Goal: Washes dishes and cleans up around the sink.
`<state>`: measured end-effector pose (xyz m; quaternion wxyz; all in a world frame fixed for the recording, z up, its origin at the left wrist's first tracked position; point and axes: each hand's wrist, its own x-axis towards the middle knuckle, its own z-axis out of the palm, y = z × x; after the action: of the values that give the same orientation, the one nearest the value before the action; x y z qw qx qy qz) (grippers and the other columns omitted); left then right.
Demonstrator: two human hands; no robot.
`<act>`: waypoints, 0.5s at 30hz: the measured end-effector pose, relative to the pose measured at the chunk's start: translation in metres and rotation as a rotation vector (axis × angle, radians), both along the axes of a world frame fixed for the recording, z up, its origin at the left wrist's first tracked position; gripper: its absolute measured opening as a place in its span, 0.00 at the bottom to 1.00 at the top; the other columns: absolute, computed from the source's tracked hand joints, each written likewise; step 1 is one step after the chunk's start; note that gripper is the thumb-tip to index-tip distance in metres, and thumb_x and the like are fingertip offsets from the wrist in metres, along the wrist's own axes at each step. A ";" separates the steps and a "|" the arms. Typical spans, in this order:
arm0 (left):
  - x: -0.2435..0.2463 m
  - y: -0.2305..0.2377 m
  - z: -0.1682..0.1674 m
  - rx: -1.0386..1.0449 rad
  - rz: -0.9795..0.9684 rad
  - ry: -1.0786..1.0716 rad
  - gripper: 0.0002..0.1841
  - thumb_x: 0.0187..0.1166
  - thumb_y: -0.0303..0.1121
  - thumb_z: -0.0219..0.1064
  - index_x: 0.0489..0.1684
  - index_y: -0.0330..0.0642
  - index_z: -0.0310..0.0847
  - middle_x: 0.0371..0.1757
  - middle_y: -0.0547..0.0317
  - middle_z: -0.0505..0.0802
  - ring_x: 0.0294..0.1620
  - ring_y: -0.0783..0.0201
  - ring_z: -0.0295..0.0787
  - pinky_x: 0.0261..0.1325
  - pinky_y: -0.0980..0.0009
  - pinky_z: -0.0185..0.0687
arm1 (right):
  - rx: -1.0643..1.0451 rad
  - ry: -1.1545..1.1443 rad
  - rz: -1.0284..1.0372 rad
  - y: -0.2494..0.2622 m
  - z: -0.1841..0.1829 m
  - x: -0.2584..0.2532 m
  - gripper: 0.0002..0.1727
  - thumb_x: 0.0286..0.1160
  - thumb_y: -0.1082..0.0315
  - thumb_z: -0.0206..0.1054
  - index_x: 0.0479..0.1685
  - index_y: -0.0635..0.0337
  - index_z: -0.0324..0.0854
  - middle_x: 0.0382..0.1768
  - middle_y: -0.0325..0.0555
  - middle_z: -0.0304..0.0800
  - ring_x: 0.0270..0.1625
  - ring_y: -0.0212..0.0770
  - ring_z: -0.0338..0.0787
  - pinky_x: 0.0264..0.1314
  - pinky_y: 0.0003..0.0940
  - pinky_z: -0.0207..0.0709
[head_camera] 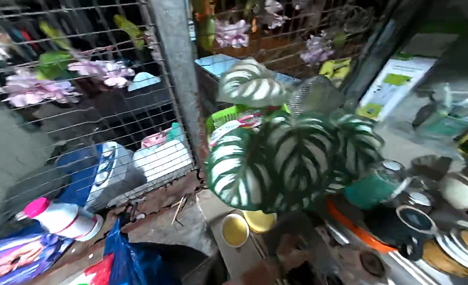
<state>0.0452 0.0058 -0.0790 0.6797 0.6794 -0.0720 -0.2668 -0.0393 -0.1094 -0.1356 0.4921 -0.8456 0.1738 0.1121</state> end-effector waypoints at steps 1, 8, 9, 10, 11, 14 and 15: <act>-0.007 -0.003 -0.003 -0.041 0.072 0.097 0.23 0.76 0.30 0.73 0.65 0.24 0.78 0.56 0.40 0.90 0.56 0.57 0.87 0.66 0.59 0.82 | 0.009 -0.022 -0.005 -0.007 -0.025 0.000 0.41 0.66 0.64 0.82 0.77 0.78 0.70 0.67 0.72 0.84 0.72 0.60 0.85 0.79 0.54 0.75; -0.019 0.016 0.031 -0.459 0.119 -0.014 0.17 0.79 0.26 0.52 0.20 0.46 0.83 0.18 0.70 0.87 0.23 0.74 0.84 0.33 0.74 0.84 | -0.062 -0.228 -0.090 0.004 0.023 0.003 0.45 0.53 0.45 0.86 0.71 0.65 0.81 0.58 0.59 0.93 0.63 0.54 0.91 0.71 0.56 0.81; -0.017 0.022 0.037 -0.528 0.090 -0.031 0.20 0.79 0.29 0.51 0.15 0.50 0.82 0.17 0.71 0.86 0.22 0.74 0.84 0.34 0.74 0.83 | -0.083 -0.159 -0.033 -0.004 0.027 -0.001 0.47 0.55 0.43 0.85 0.76 0.62 0.77 0.63 0.60 0.90 0.68 0.56 0.88 0.76 0.58 0.77; -0.016 0.028 0.042 -0.572 0.081 -0.033 0.22 0.79 0.31 0.50 0.11 0.53 0.81 0.16 0.73 0.86 0.23 0.75 0.84 0.36 0.74 0.83 | -0.102 -0.087 0.015 -0.014 0.026 -0.006 0.49 0.57 0.42 0.84 0.80 0.60 0.75 0.67 0.61 0.87 0.71 0.59 0.86 0.78 0.60 0.74; -0.014 0.033 0.047 -0.587 0.099 -0.036 0.23 0.80 0.32 0.48 0.09 0.56 0.79 0.15 0.74 0.84 0.23 0.74 0.83 0.39 0.73 0.83 | -0.109 -0.055 0.026 -0.023 0.017 -0.011 0.49 0.56 0.42 0.84 0.80 0.59 0.75 0.68 0.61 0.87 0.72 0.59 0.85 0.79 0.59 0.74; -0.007 0.036 0.053 -0.585 0.194 -0.051 0.27 0.81 0.31 0.40 0.04 0.58 0.71 0.10 0.76 0.79 0.18 0.75 0.80 0.35 0.75 0.81 | -0.037 -0.121 -0.100 -0.032 0.007 -0.022 0.48 0.52 0.50 0.88 0.76 0.67 0.75 0.66 0.63 0.88 0.69 0.57 0.87 0.78 0.55 0.77; -0.008 0.034 0.052 -0.596 0.197 -0.053 0.27 0.81 0.31 0.40 0.04 0.58 0.70 0.10 0.75 0.79 0.17 0.75 0.80 0.34 0.76 0.82 | 0.008 -0.114 -0.146 -0.028 0.012 -0.026 0.47 0.52 0.54 0.88 0.75 0.69 0.75 0.67 0.64 0.87 0.71 0.57 0.86 0.79 0.54 0.75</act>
<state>0.0371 0.0401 -0.0266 0.8694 0.4607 -0.0985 -0.1491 -0.0654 -0.1379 -0.1239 0.5114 -0.8337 0.2063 0.0284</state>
